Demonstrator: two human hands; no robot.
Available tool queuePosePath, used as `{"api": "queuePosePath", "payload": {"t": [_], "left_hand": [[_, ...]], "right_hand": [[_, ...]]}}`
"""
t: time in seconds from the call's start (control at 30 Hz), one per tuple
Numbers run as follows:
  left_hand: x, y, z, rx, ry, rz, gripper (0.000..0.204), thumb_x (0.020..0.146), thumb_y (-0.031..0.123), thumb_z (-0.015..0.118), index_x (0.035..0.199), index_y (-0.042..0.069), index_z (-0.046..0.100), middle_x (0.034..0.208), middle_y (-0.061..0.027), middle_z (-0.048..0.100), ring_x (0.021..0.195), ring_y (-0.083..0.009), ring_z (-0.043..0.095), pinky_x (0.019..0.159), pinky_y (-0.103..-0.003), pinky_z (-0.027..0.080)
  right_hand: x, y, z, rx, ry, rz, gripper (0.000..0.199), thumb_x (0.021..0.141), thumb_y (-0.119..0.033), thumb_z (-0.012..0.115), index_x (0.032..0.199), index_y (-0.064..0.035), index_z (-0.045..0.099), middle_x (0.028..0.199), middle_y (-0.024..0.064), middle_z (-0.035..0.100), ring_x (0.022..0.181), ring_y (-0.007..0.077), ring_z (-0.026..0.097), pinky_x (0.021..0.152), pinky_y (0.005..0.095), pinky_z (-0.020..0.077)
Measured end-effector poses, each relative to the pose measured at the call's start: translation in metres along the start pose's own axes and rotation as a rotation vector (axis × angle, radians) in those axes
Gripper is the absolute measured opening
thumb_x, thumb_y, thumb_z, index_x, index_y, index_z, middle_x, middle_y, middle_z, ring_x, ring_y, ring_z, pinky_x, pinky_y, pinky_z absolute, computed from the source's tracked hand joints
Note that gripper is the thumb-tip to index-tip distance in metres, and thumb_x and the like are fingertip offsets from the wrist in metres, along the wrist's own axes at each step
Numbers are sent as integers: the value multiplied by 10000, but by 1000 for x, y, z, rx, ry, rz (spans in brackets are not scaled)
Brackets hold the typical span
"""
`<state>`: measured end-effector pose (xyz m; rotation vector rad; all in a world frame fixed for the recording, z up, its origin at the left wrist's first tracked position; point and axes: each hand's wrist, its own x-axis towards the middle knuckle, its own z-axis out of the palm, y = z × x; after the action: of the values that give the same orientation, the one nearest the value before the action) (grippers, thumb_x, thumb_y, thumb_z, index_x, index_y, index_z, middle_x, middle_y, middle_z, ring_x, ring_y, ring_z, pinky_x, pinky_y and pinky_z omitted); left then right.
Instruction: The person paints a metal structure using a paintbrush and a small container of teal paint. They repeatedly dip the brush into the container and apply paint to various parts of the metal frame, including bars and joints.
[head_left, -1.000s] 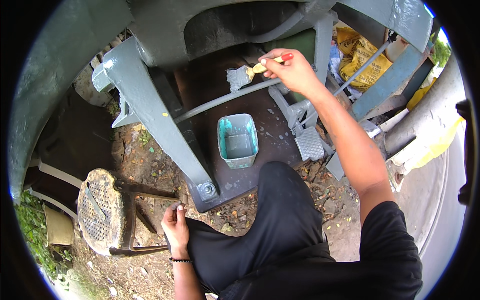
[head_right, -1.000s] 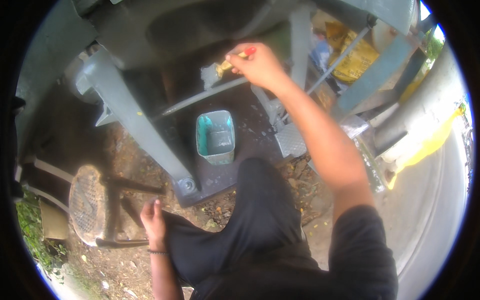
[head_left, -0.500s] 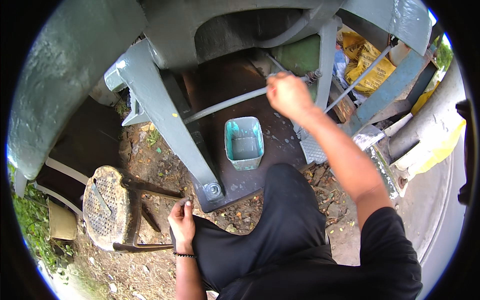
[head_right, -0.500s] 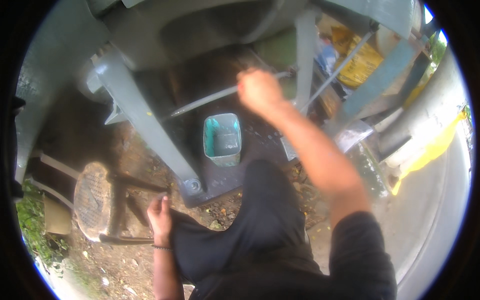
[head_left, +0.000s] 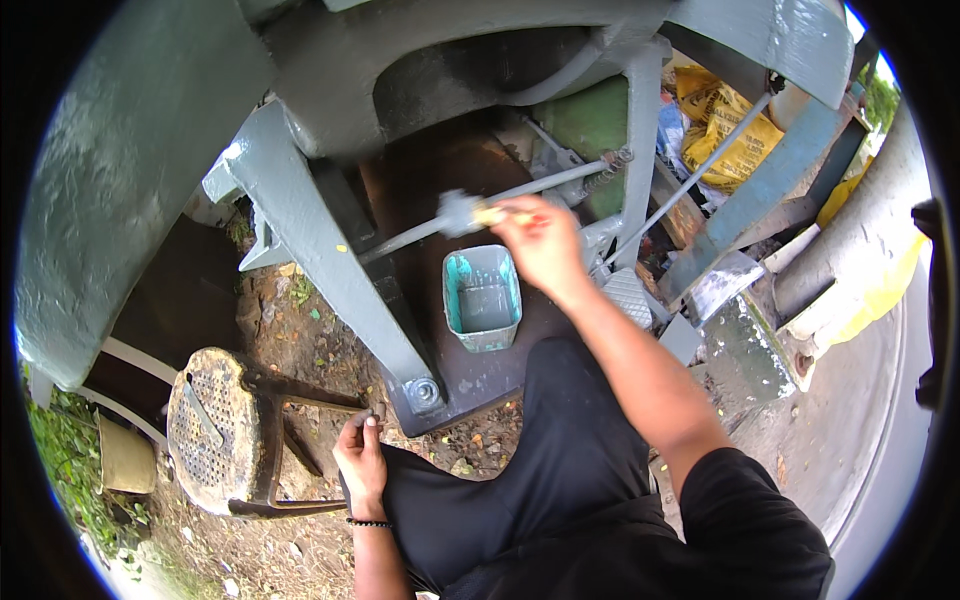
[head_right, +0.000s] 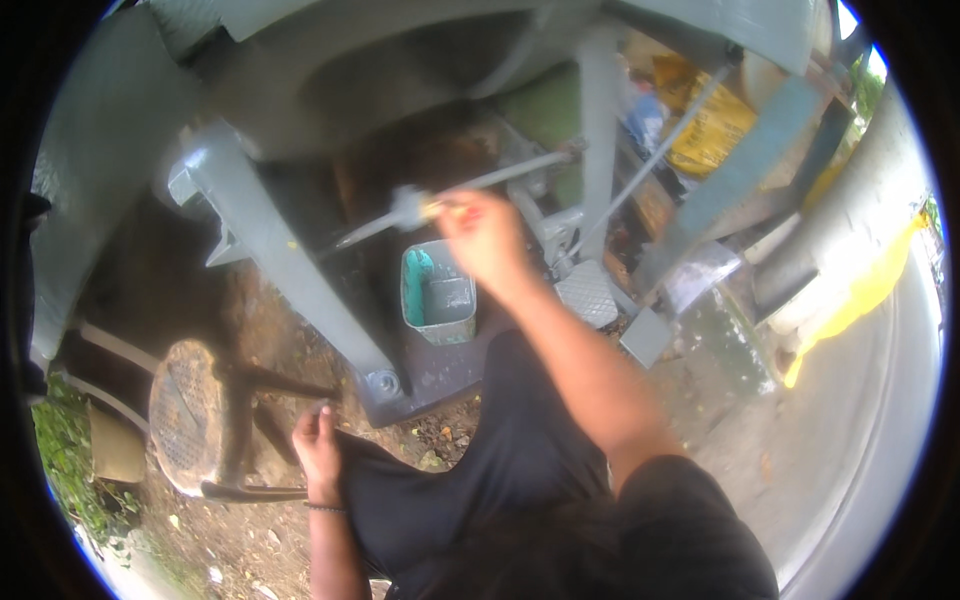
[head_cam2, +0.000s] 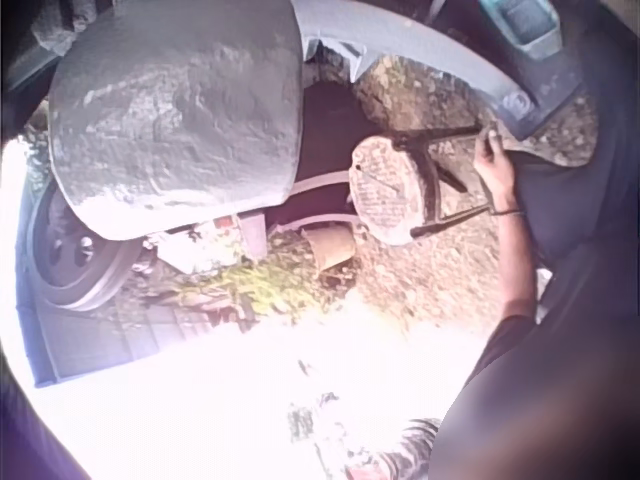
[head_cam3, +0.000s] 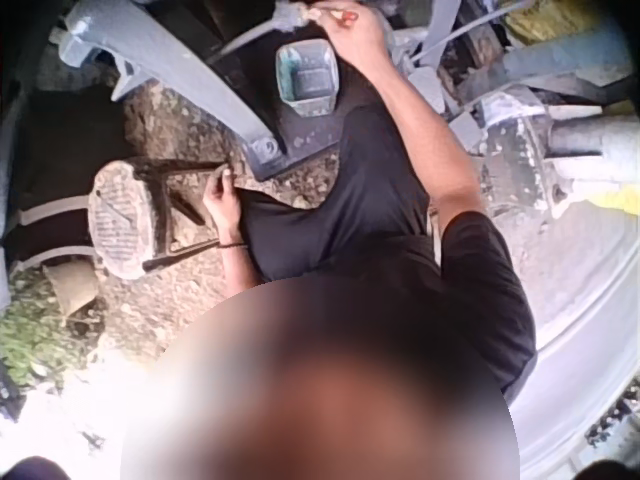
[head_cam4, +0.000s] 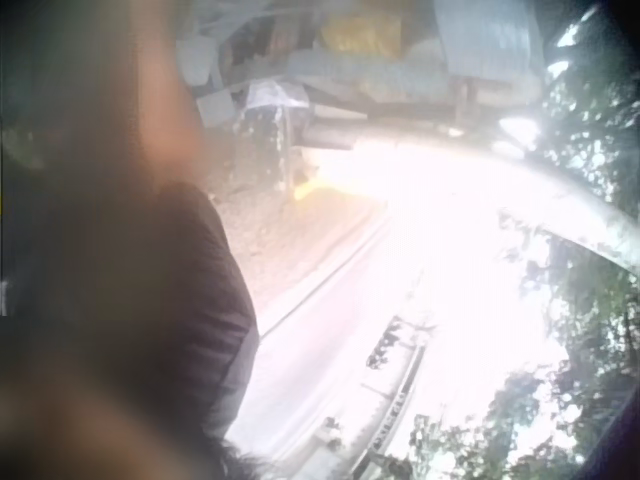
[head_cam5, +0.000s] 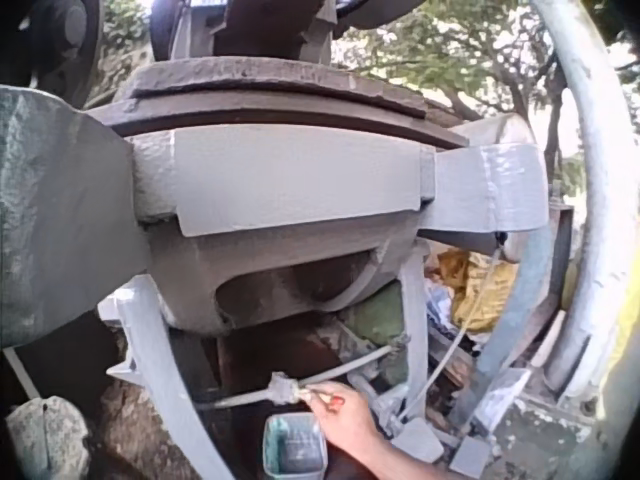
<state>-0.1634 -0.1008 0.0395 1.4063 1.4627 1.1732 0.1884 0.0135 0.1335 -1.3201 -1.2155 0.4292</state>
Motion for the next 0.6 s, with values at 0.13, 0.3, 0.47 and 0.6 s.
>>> {"api": "queuePosePath", "payload": {"t": [0.13,0.3,0.47,0.6], "left_hand": [[0,-3,-3,-9,8,11,214,1014,129,615,1115,-48,681,916,-69,714,849,-103,640,793,-263,522],[3,-3,3,14,6,61,206,1001,122,628,1102,-47,690,914,-78,718,842,-114,635,788,-270,517],[2,-5,0,43,2,41,226,1009,129,616,1121,-57,680,924,-88,721,861,-129,664,795,-281,533],[2,-8,-5,63,-2,27,235,1018,150,613,1128,-49,676,893,-73,708,817,-115,648,766,-267,517]], "right_hand": [[13,6,-82,-470,321,-268,160,911,-45,669,1057,0,716,1008,144,710,915,231,705,827,317,556],[1,-5,-66,-562,298,-368,144,868,-48,642,999,0,673,998,172,635,902,385,664,841,428,539],[-26,-26,33,-503,25,-415,133,871,-77,666,987,-16,651,1017,155,619,828,365,674,704,434,565],[-45,-48,95,35,-47,-436,92,887,-42,672,965,-9,637,965,141,620,790,335,679,647,380,560]]}}
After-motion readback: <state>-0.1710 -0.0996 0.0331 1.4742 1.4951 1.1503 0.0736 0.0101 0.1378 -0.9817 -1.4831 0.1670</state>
